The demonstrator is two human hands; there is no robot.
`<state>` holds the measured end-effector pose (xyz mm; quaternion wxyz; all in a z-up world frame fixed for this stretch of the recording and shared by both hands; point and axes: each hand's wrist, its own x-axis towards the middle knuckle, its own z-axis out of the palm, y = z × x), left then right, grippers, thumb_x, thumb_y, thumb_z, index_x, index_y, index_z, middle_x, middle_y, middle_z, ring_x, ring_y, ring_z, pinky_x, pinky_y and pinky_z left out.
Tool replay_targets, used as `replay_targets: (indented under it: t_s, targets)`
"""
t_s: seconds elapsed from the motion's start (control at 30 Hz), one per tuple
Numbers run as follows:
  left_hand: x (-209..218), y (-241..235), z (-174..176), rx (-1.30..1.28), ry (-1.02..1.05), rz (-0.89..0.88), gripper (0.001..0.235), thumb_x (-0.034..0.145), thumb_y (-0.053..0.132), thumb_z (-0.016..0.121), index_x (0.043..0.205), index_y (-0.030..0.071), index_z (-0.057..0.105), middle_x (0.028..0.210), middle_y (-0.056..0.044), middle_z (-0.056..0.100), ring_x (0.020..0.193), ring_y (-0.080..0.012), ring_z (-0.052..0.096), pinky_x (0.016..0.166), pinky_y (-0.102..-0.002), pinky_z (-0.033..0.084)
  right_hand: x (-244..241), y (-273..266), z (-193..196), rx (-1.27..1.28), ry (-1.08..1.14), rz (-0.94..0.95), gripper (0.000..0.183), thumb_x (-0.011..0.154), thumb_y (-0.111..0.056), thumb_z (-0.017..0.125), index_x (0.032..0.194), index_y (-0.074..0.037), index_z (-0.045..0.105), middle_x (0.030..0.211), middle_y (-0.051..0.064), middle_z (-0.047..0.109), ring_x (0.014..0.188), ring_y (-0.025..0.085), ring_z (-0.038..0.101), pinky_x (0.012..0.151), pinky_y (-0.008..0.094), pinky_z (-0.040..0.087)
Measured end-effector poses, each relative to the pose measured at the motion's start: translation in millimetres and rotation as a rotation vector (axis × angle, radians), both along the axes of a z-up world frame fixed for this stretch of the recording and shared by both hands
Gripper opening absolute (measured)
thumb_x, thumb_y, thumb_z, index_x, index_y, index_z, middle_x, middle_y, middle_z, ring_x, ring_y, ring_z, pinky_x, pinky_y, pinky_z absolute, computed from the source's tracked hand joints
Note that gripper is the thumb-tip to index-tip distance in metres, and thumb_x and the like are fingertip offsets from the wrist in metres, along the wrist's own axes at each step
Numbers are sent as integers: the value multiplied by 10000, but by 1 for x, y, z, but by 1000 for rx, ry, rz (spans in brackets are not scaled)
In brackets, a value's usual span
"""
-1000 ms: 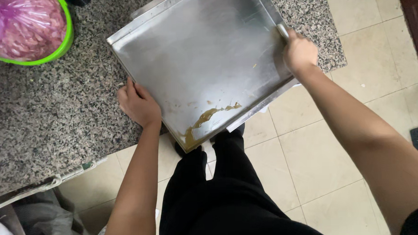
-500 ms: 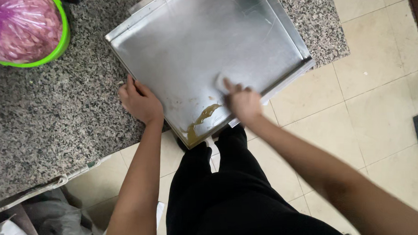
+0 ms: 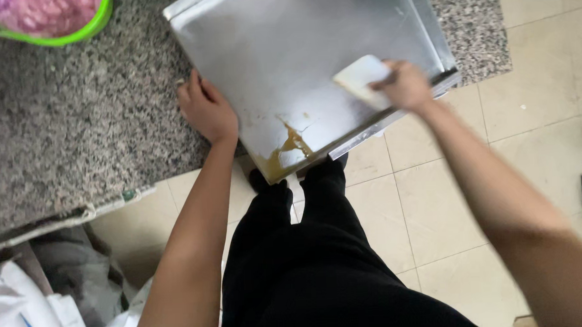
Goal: The person scrapes food scraps and raw chicken from a metal tray into a trash bin using a white plastic scraper, then washes the tray and scraper at the sink with a scrubbing pad under running water.
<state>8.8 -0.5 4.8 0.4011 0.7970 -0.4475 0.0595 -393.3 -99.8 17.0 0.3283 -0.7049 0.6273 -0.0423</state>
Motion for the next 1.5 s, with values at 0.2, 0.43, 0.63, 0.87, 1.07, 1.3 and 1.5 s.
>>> replay_targets:
  t_s: [0.2, 0.43, 0.63, 0.87, 1.07, 1.3, 1.5]
  targets:
    - [-4, -3, 1, 102, 113, 65, 306, 1040, 174, 580, 1317, 68, 654, 1158, -105, 599, 1073, -319, 581, 931, -443, 468, -5, -18, 0, 79, -318, 91, 406, 861, -180, 775, 1246, -74, 703, 1052, 103, 776, 910, 160, 729, 804, 337, 571]
    - [-5, -3, -3, 2, 69, 70, 296, 1024, 178, 611, 1297, 80, 670, 1149, -84, 602, 1077, -298, 585, 943, -430, 479, 146, 105, -4, -53, -276, 26, 373, 910, -237, 768, 1218, -60, 657, 892, 169, 765, 824, 347, 757, 785, 441, 585]
    - [0, -5, -14, -25, 97, 55, 281, 1019, 174, 627, 1278, 119, 721, 1024, -51, 591, 996, -248, 592, 902, -407, 472, 179, 109, 49, 11, -203, 191, 325, 969, -209, 706, 1291, -171, 682, 893, 126, 760, 770, 296, 736, 731, 432, 573]
    - [0, -3, -15, -40, 54, 28, 287, 1026, 172, 626, 1296, 141, 718, 989, -16, 584, 994, -225, 591, 938, -401, 438, 192, 40, 67, -538, -140, 798, 376, 790, -21, 707, 1025, -290, 825, 1069, -122, 781, 1021, 173, 587, 1006, 351, 408]
    - [-1, -3, -13, -14, 61, 36, 291, 1031, 189, 614, 1300, 138, 713, 996, -12, 573, 1007, -217, 567, 961, -389, 440, 194, 84, 63, -605, 48, 954, 443, 857, 2, 679, 1129, -326, 800, 1204, -137, 739, 1004, 191, 571, 946, 322, 429]
    - [-1, -4, -10, 42, 108, 34, 302, 1067, 216, 578, 1331, 125, 693, 1008, 5, 561, 999, -194, 552, 969, -364, 439, 157, 131, 66, -504, 139, 1090, 417, 782, -137, 685, 1161, -299, 747, 1230, -73, 712, 1073, 206, 594, 934, 345, 463]
    - [-2, -3, -9, 17, 93, 29, 307, 1057, 207, 593, 1329, 113, 698, 992, 0, 577, 966, -202, 554, 935, -373, 429, 168, 85, 77, -191, 157, 926, 365, 931, -199, 671, 1292, -243, 674, 1095, 77, 744, 980, 260, 692, 857, 404, 534]
